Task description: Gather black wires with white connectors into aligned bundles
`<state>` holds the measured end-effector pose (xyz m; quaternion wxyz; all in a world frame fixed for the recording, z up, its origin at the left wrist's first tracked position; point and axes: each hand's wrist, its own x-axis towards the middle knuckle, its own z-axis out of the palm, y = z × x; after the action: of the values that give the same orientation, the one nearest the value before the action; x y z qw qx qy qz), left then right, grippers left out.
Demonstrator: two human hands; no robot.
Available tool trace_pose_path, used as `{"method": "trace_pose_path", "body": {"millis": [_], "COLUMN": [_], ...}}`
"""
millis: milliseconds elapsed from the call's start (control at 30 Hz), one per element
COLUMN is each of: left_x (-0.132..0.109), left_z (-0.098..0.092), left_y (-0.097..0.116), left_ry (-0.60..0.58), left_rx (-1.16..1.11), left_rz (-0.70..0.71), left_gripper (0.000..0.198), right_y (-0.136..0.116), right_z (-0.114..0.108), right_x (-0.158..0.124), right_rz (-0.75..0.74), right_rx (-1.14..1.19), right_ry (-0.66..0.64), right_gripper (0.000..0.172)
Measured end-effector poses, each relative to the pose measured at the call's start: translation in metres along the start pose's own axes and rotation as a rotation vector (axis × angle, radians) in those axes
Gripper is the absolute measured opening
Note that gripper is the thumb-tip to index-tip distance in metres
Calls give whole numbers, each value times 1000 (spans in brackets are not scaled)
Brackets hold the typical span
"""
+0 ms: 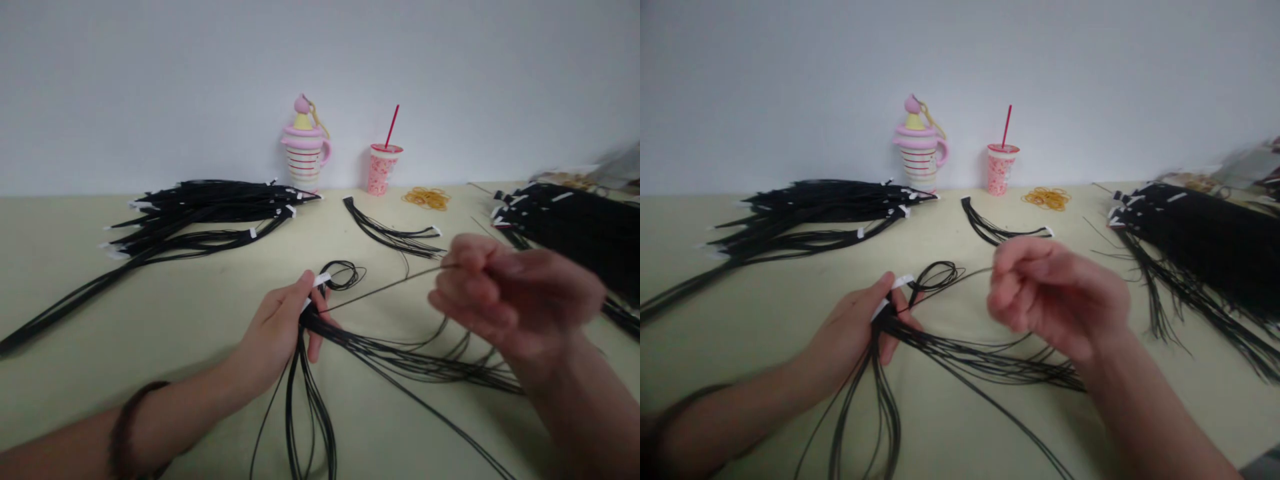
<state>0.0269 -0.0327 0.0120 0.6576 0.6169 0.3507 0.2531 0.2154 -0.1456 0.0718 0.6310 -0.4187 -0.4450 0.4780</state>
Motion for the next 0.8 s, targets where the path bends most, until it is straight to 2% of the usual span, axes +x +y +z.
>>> {"method": "trace_pose_path", "body": {"millis": [100, 167, 300, 367, 400, 467, 533, 667, 800], "left_x": [2, 2, 1, -2, -3, -6, -9, -10, -10], "left_z": [0, 0, 2, 3, 4, 6, 7, 7, 7], "left_y": [-1, -1, 0, 2, 3, 5, 5, 4, 4], "left_ry": [17, 19, 13, 12, 18, 33, 49, 65, 71], "left_rx": [-68, -68, -9, 12, 17, 18, 17, 2, -11], "left_rz": [-14, -19, 1, 2, -7, -35, -56, -69, -95], "left_gripper": [41, 42, 45, 48, 48, 49, 48, 47, 47], "right_y": [-15, -22, -18, -3, 6, 27, 44, 63, 65], "right_z": [-19, -28, -30, -18, -8, 14, 35, 55, 54], "right_x": [1, 3, 11, 14, 14, 13, 10, 3, 0], "right_rz": [-254, -325, -331, -272, -239, -169, -180, -251, -302], "right_rx": [-72, -81, 17, -142, -317, -709, -940, -1039, -1065], "right_ry": [415, 515, 462, 438, 410, 289, 180, 90, 161], "right_gripper": [59, 63, 26, 13, 7, 10, 18, 15, 14]}}
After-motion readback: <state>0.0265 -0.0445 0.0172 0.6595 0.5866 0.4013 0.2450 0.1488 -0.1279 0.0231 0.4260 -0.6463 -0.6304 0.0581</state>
